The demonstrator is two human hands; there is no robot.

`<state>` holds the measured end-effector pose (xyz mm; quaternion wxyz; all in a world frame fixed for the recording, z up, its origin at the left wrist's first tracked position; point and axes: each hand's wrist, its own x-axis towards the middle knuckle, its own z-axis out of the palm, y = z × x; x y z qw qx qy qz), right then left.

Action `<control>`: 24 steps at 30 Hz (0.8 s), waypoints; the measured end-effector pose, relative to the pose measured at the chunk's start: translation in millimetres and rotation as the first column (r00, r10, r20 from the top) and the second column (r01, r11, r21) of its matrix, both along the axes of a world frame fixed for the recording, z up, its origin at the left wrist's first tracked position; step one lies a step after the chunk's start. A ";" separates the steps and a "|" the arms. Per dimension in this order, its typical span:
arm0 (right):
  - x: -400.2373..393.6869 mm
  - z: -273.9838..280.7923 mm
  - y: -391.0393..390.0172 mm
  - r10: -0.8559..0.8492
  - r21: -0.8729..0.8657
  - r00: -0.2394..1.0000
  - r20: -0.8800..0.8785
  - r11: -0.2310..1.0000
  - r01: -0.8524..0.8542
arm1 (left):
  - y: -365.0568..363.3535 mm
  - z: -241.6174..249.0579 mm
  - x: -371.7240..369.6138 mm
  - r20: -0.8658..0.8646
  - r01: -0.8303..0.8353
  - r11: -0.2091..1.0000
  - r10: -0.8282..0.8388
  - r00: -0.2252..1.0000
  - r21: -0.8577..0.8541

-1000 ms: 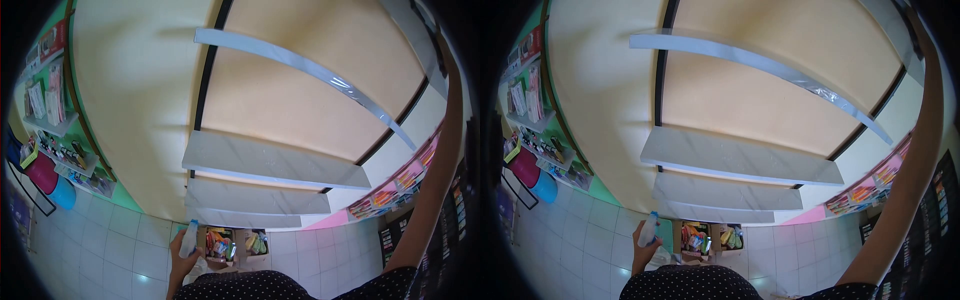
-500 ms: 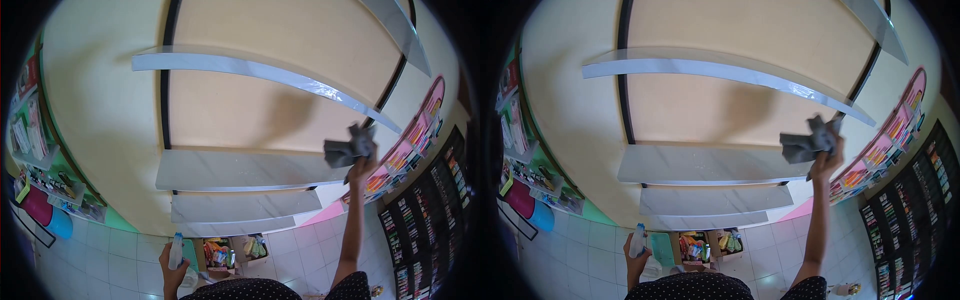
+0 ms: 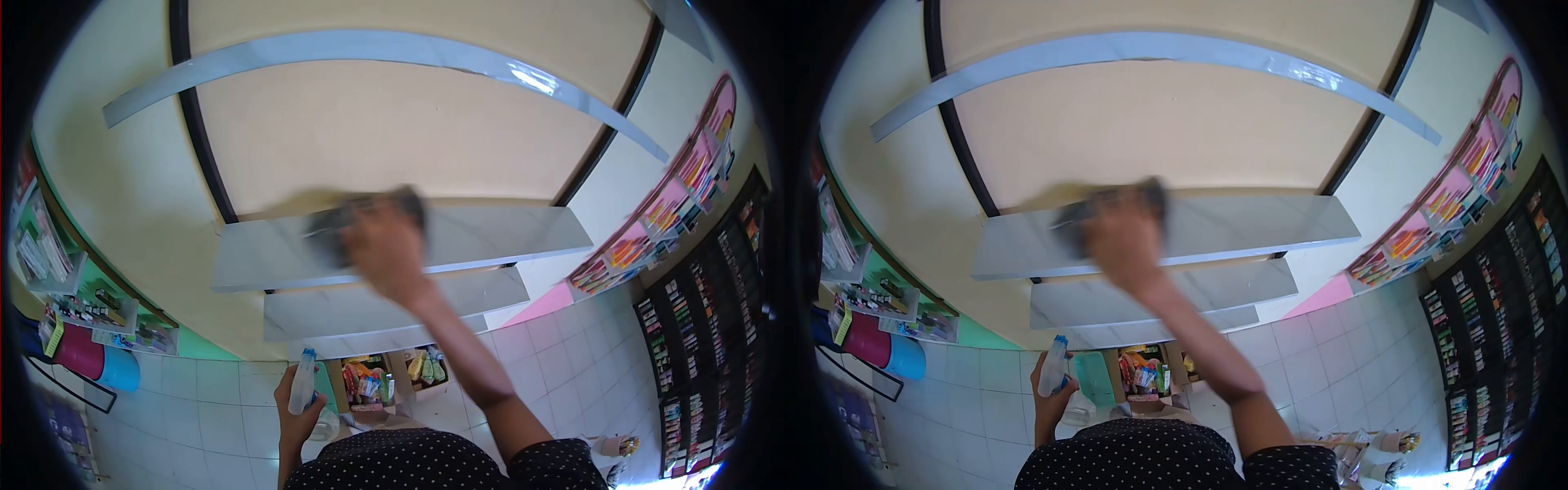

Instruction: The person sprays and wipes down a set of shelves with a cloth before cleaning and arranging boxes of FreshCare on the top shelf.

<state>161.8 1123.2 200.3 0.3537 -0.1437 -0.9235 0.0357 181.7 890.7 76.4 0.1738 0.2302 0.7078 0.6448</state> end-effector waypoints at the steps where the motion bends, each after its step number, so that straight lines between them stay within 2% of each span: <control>1: -17.4 -2.5 -22.1 0.117 -0.042 0.993 -0.005 0.992 -0.117 | 1.9 0.2 1.6 -0.011 0.004 1.000 -0.004 1.000 0.000; 3: -28.5 -3.1 -53.6 0.310 0.008 0.950 -0.048 0.951 -0.310 | 3.1 1.1 4.4 -0.023 0.016 1.000 -0.016 1.000 -0.018; 4: -22.3 1.8 -50.5 0.317 -0.002 0.947 -0.053 0.948 -0.318 | 1.9 1.5 6.7 -0.028 0.022 0.999 -0.023 0.999 -0.029; 6: -1.0 16.1 -25.0 0.555 -0.330 0.830 0.062 0.796 -0.508 | -0.3 1.9 10.0 -0.009 -0.012 1.000 0.012 1.000 -0.024; 7: 12.3 15.9 -3.8 0.566 -0.379 0.816 0.118 0.785 -0.489 | -5.5 2.5 13.1 0.016 -0.036 0.999 0.036 0.999 -0.012; 9: 52.9 8.6 53.3 0.544 -0.525 0.839 0.006 0.716 -0.460 | -15.9 4.7 18.5 0.019 -0.109 0.994 0.109 0.994 -0.018; 10: 76.7 12.5 80.3 0.548 -0.625 0.828 -0.114 0.608 -0.489 | -21.3 5.1 21.6 0.022 -0.154 0.988 0.154 0.988 -0.013; 11: 95.2 18.1 99.6 0.466 -0.741 0.855 -0.228 0.486 -0.463 | -28.0 4.9 24.8 0.027 -0.202 0.979 0.202 0.979 -0.018; 13: 109.7 25.9 126.1 0.481 -0.692 0.873 -0.073 0.606 -0.392 | -41.2 3.2 30.7 0.057 -0.306 0.952 0.306 0.950 -0.014; 14: 98.0 32.8 111.6 0.515 -0.698 0.854 -0.068 0.587 -0.410 | -46.7 1.8 32.6 0.063 -0.343 0.939 0.343 0.937 -0.021; 16: 71.8 39.3 63.5 0.294 -0.523 0.948 0.119 0.831 -0.191 | -57.6 -1.0 35.1 0.081 -0.407 0.913 0.408 0.909 -0.038; 17: 50.9 32.6 45.7 0.328 -0.371 0.937 0.125 0.891 -0.262 | -60.6 -1.8 35.0 0.090 -0.428 0.902 0.431 0.898 -0.050; 19: 3.0 22.0 0.5 0.466 -0.251 0.881 0.083 0.865 -0.434 | -67.3 -1.2 32.7 0.054 -0.445 0.895 0.447 0.893 -0.036; 20: -24.2 15.6 -23.6 0.486 -0.201 0.869 0.090 0.864 -0.462 | -69.0 0.5 30.8 0.039 -0.446 0.895 0.447 0.894 -0.034; 21: -48.9 10.7 -49.5 0.529 -0.216 0.847 0.061 0.835 -0.506 | -69.0 2.4 29.2 0.030 -0.440 0.897 0.441 0.897 -0.037; 23: -87.5 0.5 -90.4 0.647 -0.090 0.762 -0.015 0.758 -0.646 | -65.5 8.7 25.9 -0.005 -0.423 0.906 0.423 0.906 -0.026; 24: -100.2 -3.0 -106.0 0.657 -0.135 0.754 0.024 0.749 -0.648 | -63.1 12.0 24.5 0.024 -0.422 0.905 0.424 0.905 -0.058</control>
